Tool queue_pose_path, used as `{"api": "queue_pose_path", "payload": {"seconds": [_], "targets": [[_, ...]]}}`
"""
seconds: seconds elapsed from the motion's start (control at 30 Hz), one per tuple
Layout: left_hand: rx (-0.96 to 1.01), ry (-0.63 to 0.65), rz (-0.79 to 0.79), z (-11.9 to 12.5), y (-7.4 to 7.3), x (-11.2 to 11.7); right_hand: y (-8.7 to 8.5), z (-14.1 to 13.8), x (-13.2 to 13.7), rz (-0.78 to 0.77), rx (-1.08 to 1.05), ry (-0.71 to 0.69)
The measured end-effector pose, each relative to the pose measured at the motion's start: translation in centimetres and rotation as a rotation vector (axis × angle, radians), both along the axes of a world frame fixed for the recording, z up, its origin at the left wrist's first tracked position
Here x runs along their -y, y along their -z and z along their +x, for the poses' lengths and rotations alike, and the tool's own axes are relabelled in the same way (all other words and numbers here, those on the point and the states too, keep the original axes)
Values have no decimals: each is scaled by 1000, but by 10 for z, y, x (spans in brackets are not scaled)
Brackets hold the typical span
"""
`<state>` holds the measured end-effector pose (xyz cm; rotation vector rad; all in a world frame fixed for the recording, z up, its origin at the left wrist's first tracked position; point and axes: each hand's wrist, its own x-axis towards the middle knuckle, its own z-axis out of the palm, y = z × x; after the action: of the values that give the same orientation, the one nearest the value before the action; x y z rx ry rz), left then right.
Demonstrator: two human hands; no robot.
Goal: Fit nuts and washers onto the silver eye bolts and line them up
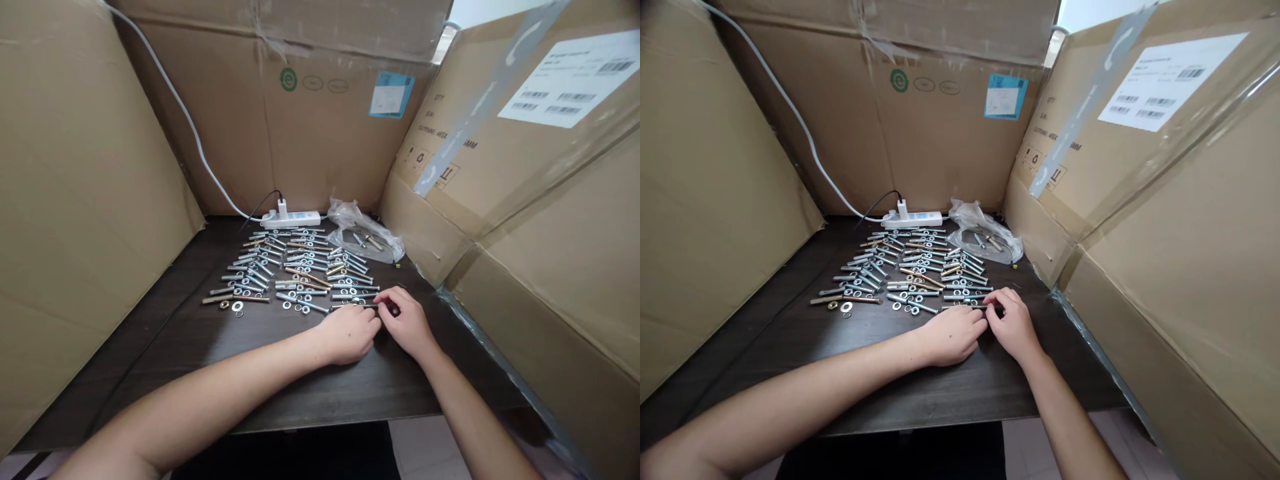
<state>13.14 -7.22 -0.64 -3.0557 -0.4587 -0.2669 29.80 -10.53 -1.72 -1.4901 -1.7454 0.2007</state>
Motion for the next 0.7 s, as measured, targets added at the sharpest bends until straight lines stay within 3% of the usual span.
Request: {"api": "queue_pose_path", "payload": {"seconds": [0.4, 0.53, 0.7], "targets": [[73, -59, 18, -6, -9, -10, 0, 1, 0, -32, -36, 18], [61, -83, 75, -19, -19, 13, 1, 2, 0, -28, -49, 32], [29, -24, -98, -36, -16, 45, 2, 2, 0, -19, -44, 40]]}}
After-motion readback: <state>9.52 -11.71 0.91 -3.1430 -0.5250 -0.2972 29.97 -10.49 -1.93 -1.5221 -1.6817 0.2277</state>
